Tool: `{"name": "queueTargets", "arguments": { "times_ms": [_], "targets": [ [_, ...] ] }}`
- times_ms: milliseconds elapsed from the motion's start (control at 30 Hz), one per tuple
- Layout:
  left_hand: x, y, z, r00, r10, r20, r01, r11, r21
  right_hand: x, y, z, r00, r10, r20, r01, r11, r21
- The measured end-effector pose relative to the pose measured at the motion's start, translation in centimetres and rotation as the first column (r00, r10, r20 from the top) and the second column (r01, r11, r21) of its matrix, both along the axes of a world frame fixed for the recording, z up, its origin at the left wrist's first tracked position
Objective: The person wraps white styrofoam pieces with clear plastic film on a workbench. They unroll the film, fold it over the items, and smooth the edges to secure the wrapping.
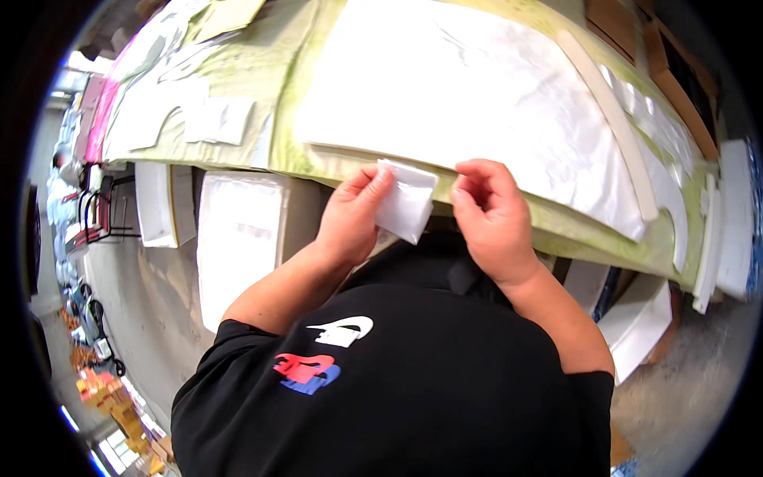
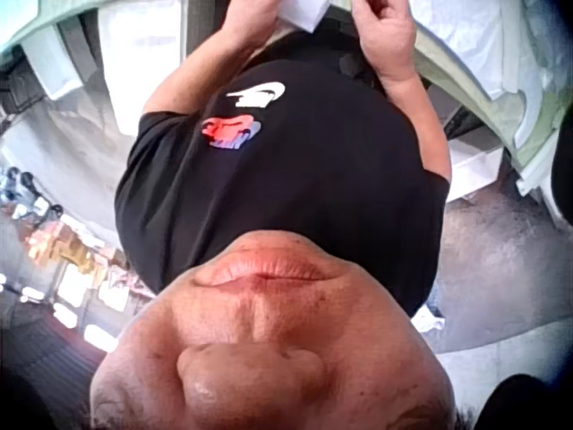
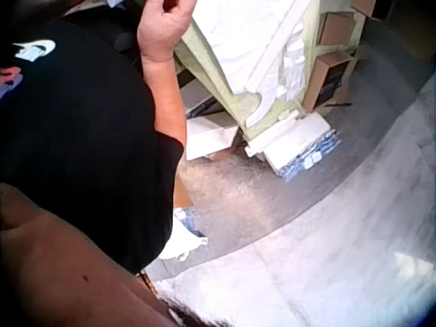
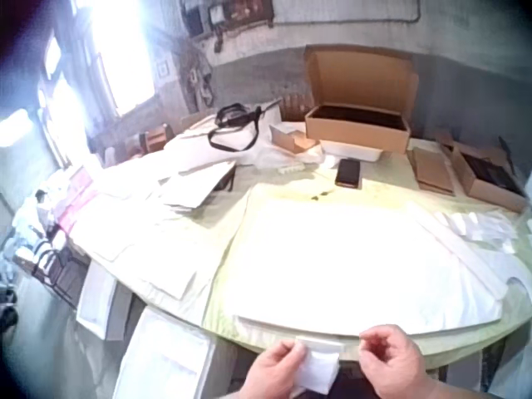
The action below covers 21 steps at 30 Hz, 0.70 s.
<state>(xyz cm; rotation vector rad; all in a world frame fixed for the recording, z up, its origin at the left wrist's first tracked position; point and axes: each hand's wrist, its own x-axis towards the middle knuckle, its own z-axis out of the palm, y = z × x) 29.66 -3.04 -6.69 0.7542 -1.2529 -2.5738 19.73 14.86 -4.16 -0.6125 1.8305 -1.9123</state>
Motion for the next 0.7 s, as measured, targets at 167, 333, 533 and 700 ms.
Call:
{"name": "queueTargets", "arguments": {
  "times_ms": [167,333,533,700],
  "targets": [
    [0.4,-13.6,0.2,0.973,0.227,-0.031,-0.213,0.849,-0.484,-0.4,-0.2,-0.3,1.0,0.021,0.017,-0.021,0.999,0.024],
    [1.6,-26.6,-0.9,0.921,0.389,0.025,-0.17,0.46,-0.872,-0.2,-0.3,-1.2,0.994,0.066,0.092,-0.071,0.996,0.059],
    [0.9,-30.1,0.1,0.747,0.623,0.232,0.277,0.025,-0.961,-0.1,-0.2,-1.6,0.995,0.063,0.08,-0.069,0.995,0.075],
    [1.5,-29.0,-1.1,0.791,0.609,-0.062,0.286,-0.457,-0.842,-0.1,0.4,-1.7,0.997,0.058,0.05,-0.063,0.994,0.091]
  ]
}}
